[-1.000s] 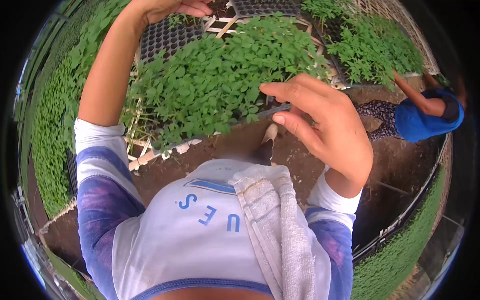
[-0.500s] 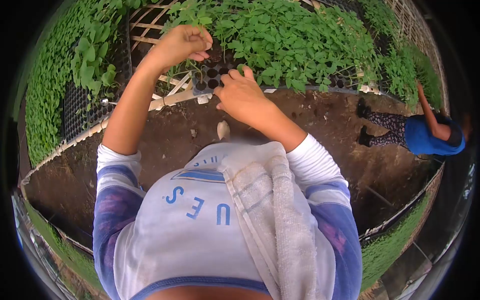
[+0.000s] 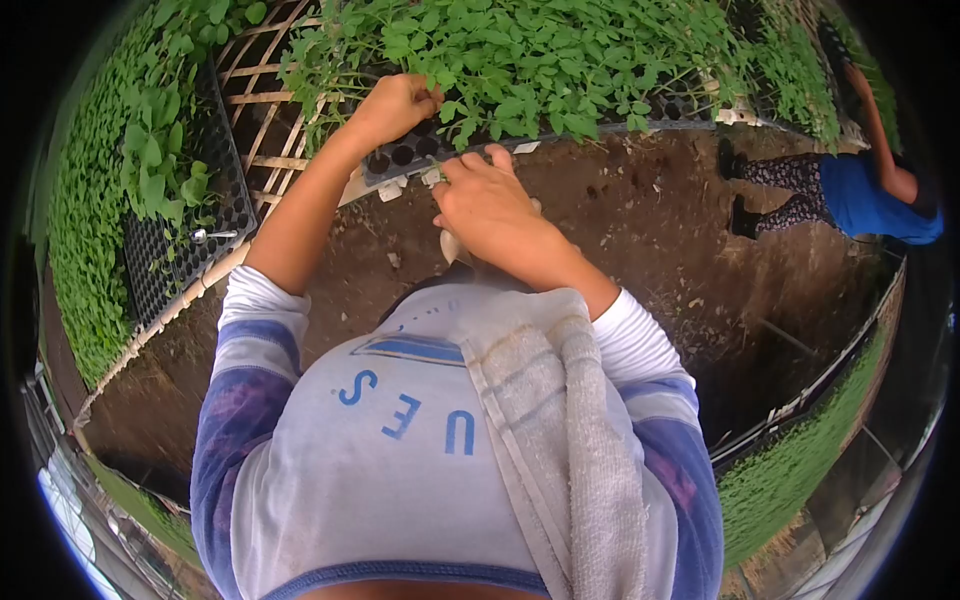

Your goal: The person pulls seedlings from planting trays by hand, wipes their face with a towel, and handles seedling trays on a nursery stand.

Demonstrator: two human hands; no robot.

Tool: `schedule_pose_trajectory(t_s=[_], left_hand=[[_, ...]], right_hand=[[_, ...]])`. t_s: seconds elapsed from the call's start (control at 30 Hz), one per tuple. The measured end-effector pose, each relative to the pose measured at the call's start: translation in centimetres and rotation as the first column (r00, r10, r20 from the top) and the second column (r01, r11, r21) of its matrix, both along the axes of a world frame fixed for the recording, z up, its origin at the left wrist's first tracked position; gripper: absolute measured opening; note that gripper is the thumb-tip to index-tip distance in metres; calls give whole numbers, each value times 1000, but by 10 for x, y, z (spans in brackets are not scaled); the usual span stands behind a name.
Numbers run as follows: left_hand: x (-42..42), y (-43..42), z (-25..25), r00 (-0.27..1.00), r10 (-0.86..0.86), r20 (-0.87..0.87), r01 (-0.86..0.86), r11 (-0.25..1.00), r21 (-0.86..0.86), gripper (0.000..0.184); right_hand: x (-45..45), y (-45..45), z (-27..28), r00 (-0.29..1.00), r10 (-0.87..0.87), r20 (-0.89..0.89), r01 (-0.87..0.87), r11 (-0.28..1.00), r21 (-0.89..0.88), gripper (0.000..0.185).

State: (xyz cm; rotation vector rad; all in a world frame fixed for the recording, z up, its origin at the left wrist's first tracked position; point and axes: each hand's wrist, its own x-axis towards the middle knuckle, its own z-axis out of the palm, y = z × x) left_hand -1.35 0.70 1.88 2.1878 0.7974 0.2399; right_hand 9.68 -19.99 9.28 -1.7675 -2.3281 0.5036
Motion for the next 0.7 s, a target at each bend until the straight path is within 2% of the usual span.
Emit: schedule_pose_trajectory(t_s=[0.1,0.17,0.2,0.27,0.33,0.5,0.57,0.6,0.67,0.7], left_hand=[[5,-3,3,993,-80,-85,84,995,54,20],[8,-14,15,958,-82,-273,137,973,186,16],[10,-16,13,950,-55,-307,116,976,185,15],[10,-15,5,951,-42,-307,102,977,185,15],[12,-14,12,947,-19,-321,78,982,171,15],[15,-29,4,944,59,-326,15,975,222,16],[15,-27,-8,960,133,-247,-57,955,292,16],[14,-22,3,925,67,-373,5,982,188,17],[6,-22,24,916,80,-393,-14,986,167,19],[2,-22,29,906,89,-413,-30,989,147,22]], right_hand=[[-1,-2,1,1000,-17,-5,17,1000,20,31],[-2,-3,2,1000,-22,-10,22,1000,21,31],[-3,-3,3,999,-31,-8,31,999,13,31],[-4,-4,2,999,-38,-2,38,999,9,31],[-4,-5,-3,999,-40,-22,43,988,147,24],[-5,-2,1,999,-32,-39,37,991,132,24],[-5,-1,2,999,-28,-46,33,993,117,24],[-6,-1,1,999,-34,-37,39,991,127,24],[-5,1,1,999,-39,-30,43,989,140,24],[-4,2,3,998,-57,-24,59,995,81,26]])
